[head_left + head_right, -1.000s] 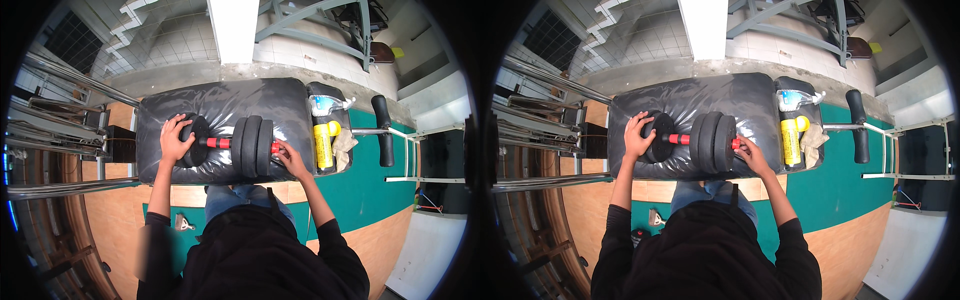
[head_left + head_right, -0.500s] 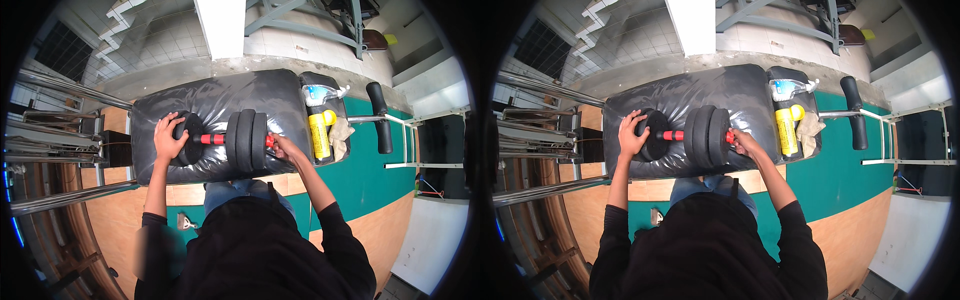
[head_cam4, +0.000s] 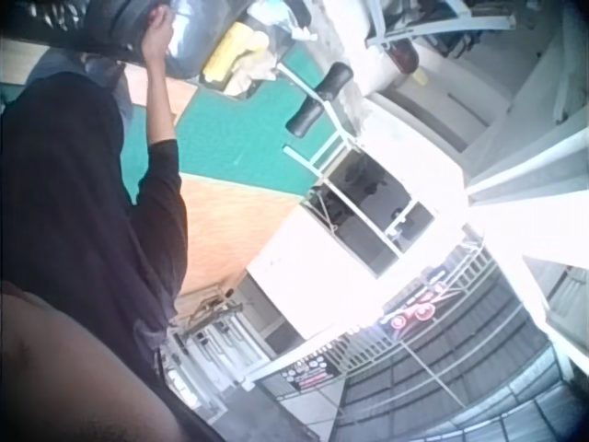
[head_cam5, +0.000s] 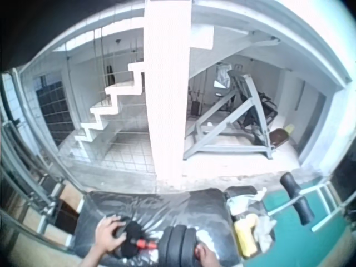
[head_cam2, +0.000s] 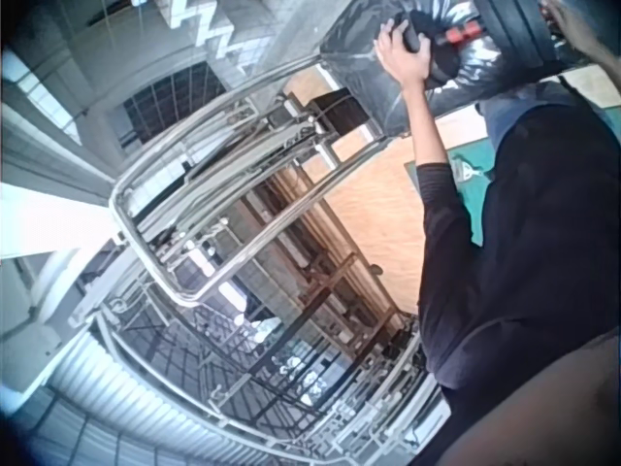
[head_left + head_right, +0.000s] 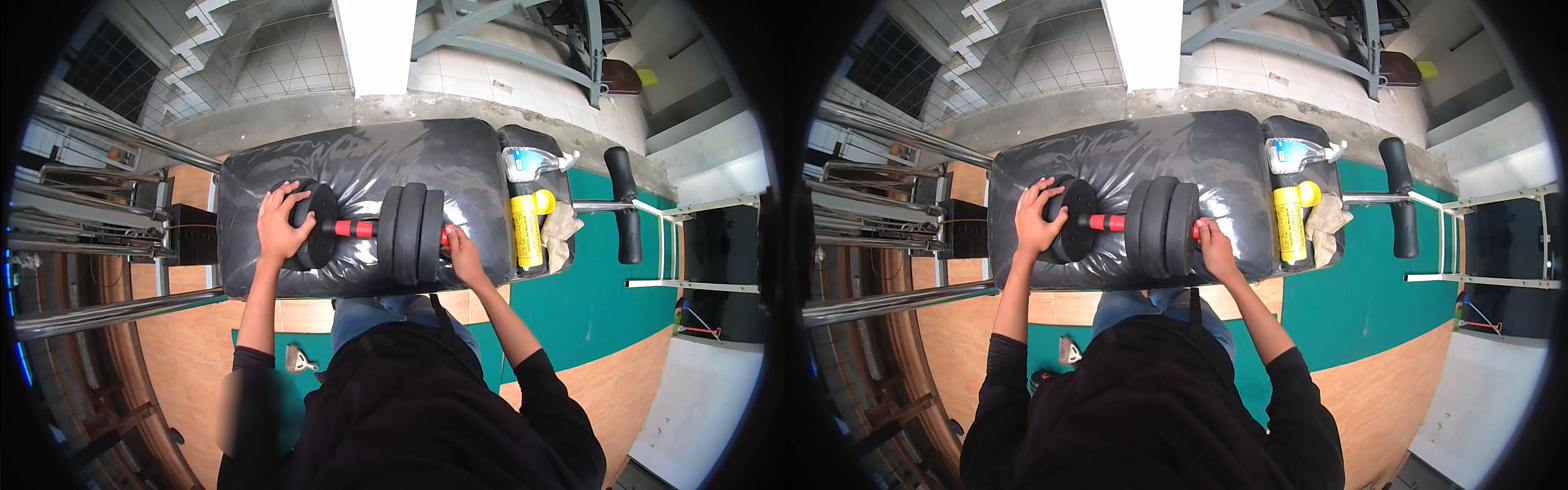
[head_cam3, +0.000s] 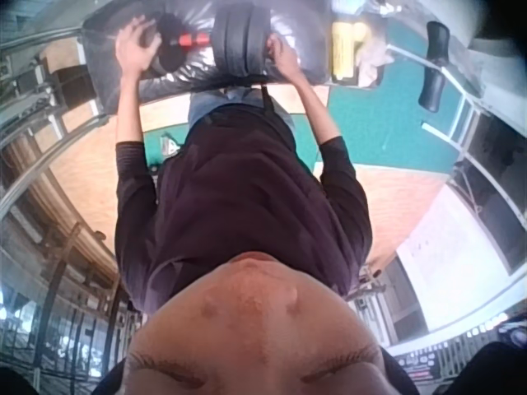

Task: The person assembles adjustable dumbbells by placing weight plates onto a bar and securing them with red collars. They then clean the collars with a cloth and place a dustpan and brush on the bench.

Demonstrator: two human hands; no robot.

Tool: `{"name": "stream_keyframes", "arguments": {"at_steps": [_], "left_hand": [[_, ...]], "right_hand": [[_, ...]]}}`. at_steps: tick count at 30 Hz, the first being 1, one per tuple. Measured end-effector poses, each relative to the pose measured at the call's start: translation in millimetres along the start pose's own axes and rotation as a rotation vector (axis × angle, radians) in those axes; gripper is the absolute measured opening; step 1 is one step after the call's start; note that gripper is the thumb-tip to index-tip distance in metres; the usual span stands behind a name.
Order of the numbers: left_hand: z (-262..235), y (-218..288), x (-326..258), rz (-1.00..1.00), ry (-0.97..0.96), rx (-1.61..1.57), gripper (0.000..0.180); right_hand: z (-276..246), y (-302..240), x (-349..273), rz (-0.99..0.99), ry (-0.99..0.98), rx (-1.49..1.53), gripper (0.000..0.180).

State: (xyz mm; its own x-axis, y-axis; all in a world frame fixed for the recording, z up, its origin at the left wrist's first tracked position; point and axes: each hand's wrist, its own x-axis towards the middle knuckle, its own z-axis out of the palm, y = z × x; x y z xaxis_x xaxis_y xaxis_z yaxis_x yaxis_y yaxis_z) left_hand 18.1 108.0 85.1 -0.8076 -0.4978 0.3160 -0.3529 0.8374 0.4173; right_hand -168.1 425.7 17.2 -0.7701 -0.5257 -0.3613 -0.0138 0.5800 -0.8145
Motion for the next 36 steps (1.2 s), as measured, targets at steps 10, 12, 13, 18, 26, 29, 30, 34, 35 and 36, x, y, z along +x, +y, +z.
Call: {"name": "stream_keyframes", "arguments": {"at_steps": [10,12,13,18,26,29,30,34,35,36], "left_hand": [[-0.3,-0.8,-0.6,0.027,0.008,-0.005,0.035],[-3.5,0.1,-0.9,0.022,-0.002,0.005,0.035],[-2.5,1.1,0.0,0.026,0.0,-0.002,0.035],[-4.1,1.9,1.0,0.025,-0.006,-0.001,0.035],[0.2,-2.7,4.6,0.016,-0.019,-0.005,0.034],[-0.2,-1.0,6.5,0.018,-0.025,-0.008,0.035],[-0.6,-1.5,6.0,0.02,-0.023,-0.004,0.035],[-1.6,-1.4,3.6,0.014,-0.02,-0.008,0.035],[-2.6,0.2,3.3,0.019,-0.022,-0.006,0.035],[-3.6,1.8,2.8,0.023,-0.025,-0.003,0.035]], "right_hand": [[-29.3,-7.7,37.1,0.277,-0.454,0.002,0.068],[-29.3,-8.9,13.3,-0.153,-0.252,-0.103,0.045],[-33.3,-3.7,3.2,-0.394,-0.186,-0.186,0.039],[-24.8,14.3,-1.5,-0.386,-0.195,-0.063,0.035],[-29.0,2.3,39.1,0.642,-0.613,0.588,0.052],[-22.1,13.2,35.2,0.389,-0.42,0.282,0.046],[-19.3,17.2,24.5,0.071,-0.296,0.062,0.042],[-24.8,14.0,-0.5,-0.593,-0.134,-0.356,0.051],[-23.8,21.3,3.9,-0.666,-0.096,-0.371,0.051],[-21.2,27.1,6.6,-0.739,-0.057,-0.386,0.05]]}}
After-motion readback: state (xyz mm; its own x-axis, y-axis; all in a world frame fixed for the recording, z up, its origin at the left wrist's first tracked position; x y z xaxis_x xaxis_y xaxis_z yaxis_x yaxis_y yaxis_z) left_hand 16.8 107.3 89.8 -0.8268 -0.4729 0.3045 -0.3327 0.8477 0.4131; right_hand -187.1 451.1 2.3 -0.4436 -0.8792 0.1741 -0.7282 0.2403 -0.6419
